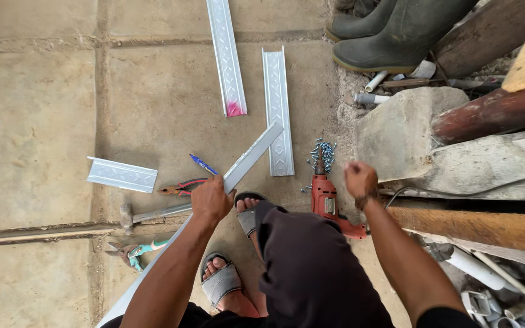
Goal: The person sits on a tiled floor and assembles white decorative metal profiles. They use pliers to cut a profile, a hammer to tap it into place, and a power drill to fasten screws into the joined pieces.
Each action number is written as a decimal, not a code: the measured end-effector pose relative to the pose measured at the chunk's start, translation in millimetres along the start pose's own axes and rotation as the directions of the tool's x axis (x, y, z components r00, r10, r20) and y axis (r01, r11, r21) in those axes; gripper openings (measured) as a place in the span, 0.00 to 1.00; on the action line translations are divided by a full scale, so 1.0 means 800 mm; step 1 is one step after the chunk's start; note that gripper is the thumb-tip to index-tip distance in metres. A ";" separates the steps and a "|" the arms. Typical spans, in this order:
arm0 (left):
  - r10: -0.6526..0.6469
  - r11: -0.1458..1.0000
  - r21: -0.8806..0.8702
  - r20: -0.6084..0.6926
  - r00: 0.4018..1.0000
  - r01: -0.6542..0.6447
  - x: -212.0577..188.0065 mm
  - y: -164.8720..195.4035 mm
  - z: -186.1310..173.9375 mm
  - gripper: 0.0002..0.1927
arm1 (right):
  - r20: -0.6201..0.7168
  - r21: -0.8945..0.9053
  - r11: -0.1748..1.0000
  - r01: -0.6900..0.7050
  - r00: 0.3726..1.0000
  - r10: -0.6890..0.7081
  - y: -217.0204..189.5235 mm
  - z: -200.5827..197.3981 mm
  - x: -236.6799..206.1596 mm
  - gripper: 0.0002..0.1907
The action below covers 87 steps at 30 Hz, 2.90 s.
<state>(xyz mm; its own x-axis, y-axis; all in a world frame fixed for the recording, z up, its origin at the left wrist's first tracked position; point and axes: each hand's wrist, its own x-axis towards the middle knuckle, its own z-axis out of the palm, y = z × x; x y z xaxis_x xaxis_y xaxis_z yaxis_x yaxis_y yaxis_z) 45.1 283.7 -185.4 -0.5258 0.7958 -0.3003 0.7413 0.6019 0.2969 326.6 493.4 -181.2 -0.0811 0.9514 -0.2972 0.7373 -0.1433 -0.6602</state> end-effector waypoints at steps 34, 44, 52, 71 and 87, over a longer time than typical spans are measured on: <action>-0.190 0.963 -0.199 -0.023 0.981 0.182 -0.006 -0.024 0.123 0.20 | -0.127 -0.403 0.860 0.313 0.912 -0.391 -0.038 0.104 0.129 0.05; -0.228 0.954 -0.201 -0.005 0.974 0.222 -0.014 -0.053 0.128 0.19 | 0.679 0.073 0.976 0.204 0.706 -0.199 -0.027 0.139 0.058 0.14; -0.204 0.957 -0.213 -0.013 0.979 0.197 -0.006 -0.053 0.128 0.20 | 0.730 0.086 0.837 0.540 0.538 -0.422 -0.057 0.202 0.042 0.16; -0.209 0.938 -0.322 -0.220 0.953 0.132 0.032 -0.041 0.173 0.18 | 0.581 0.372 0.922 0.103 0.749 -0.318 -0.103 0.180 -0.020 0.10; -0.164 0.944 -0.314 -0.183 0.969 0.100 0.042 -0.050 0.117 0.19 | 0.521 0.256 0.949 0.181 0.802 -0.293 -0.110 0.162 0.074 0.13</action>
<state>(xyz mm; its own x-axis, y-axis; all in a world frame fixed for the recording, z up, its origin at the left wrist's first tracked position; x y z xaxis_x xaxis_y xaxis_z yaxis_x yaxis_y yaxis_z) 36.7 279.6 -292.1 -0.7076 0.6850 -0.1737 0.5163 0.6690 0.5347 169.6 527.3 -230.1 -0.6307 0.6628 -0.4037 0.5135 -0.0335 -0.8574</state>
